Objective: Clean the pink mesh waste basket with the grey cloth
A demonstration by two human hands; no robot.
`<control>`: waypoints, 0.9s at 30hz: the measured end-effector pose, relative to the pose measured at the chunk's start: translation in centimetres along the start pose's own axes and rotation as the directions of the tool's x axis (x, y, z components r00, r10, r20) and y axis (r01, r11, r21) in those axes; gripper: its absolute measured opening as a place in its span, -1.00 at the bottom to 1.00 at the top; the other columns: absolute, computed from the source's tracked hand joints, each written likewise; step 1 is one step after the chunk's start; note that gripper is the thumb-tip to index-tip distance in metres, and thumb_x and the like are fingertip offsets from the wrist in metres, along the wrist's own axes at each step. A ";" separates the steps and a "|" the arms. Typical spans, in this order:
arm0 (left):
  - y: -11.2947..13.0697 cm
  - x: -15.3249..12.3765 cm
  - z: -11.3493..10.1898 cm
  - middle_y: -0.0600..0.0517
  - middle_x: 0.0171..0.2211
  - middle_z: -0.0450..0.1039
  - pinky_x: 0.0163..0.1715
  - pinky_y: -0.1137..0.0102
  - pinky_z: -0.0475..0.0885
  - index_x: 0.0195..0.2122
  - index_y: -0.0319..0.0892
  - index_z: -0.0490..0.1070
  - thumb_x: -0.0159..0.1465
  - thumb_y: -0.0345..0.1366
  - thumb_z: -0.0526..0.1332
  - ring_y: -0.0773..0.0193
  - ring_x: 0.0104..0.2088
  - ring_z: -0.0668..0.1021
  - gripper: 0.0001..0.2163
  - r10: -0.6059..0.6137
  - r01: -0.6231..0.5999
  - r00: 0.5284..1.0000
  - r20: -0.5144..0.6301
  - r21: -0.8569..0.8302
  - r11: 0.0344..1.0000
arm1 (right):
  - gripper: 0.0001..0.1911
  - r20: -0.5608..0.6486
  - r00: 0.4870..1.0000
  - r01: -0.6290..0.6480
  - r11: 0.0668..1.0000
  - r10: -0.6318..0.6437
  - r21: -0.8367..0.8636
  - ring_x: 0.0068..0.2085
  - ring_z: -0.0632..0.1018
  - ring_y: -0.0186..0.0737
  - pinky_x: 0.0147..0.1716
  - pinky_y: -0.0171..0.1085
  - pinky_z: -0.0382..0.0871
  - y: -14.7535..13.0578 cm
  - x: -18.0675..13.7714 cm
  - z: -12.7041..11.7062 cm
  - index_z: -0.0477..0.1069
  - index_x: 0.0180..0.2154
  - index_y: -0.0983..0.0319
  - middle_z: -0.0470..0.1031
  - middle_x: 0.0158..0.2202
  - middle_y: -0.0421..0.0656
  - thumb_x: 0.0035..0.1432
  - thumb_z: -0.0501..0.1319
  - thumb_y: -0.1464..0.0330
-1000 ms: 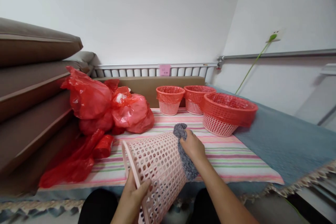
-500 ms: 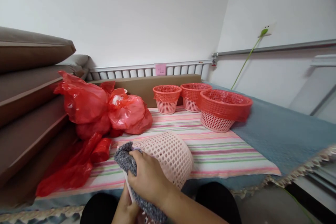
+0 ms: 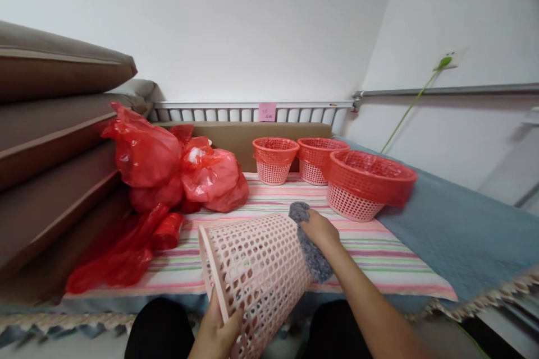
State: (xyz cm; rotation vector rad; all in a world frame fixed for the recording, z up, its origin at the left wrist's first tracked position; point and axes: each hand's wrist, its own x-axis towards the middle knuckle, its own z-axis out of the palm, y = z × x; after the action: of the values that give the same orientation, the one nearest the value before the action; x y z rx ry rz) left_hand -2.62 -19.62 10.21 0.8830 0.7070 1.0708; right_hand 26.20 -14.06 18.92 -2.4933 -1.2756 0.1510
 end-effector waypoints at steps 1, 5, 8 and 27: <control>-0.1 0.0 -0.1 -0.21 0.05 0.47 0.21 0.11 0.15 0.19 -0.18 0.19 0.06 -0.15 0.35 -0.08 0.17 0.36 -0.32 0.002 -0.003 1.000 0.026 0.002 1.000 | -0.54 0.019 1.000 -0.020 1.000 0.019 0.006 -0.02 0.49 -0.02 -0.16 -0.22 0.30 0.8 0.3 0.0 0.29 0.06 0.28 0.46 0.00 0.05 0.12 0.04 0.33; 0.3 0.0 -0.2 -0.21 0.10 0.42 0.24 0.12 0.08 0.21 -0.17 0.15 0.10 -0.19 0.32 -0.05 0.19 0.34 -0.34 0.004 -0.007 0.991 0.134 0.018 1.000 | -0.51 -0.082 0.997 -0.008 1.000 0.007 -0.011 -0.04 0.50 0.05 -0.16 -0.15 0.31 0.6 -1.2 0.5 0.21 0.13 0.28 0.45 0.00 0.08 0.16 0.01 0.29; 0.8 -0.3 0.2 -0.23 0.12 0.39 0.19 0.08 0.17 0.23 -0.17 0.12 0.08 -0.19 0.33 -0.08 0.15 0.39 -0.30 0.010 -0.010 0.991 0.132 -0.002 1.000 | -0.52 -0.114 0.985 0.139 0.989 -0.133 0.042 -0.03 0.49 0.03 -0.11 -0.15 0.30 -2.7 -4.1 0.9 0.23 0.12 0.26 0.44 0.02 0.04 0.15 0.04 0.32; -2.0 -0.5 -0.6 -0.24 0.08 0.43 0.24 0.06 0.06 0.20 -0.21 0.15 0.00 -0.14 0.37 -0.14 0.17 0.35 -0.25 0.053 -0.050 0.997 -0.050 0.053 0.997 | -0.54 -0.061 0.970 0.235 0.972 -0.236 -0.020 -0.07 0.50 0.00 -0.17 -0.18 0.30 -5.9 -4.9 0.3 0.28 0.08 0.26 0.47 -0.04 0.04 0.11 0.05 0.37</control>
State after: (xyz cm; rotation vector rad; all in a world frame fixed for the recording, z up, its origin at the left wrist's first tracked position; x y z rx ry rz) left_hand -2.39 -20.33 8.20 0.9246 0.7613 1.1288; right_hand 18.70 -14.72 20.41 -2.3133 -1.5361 0.0069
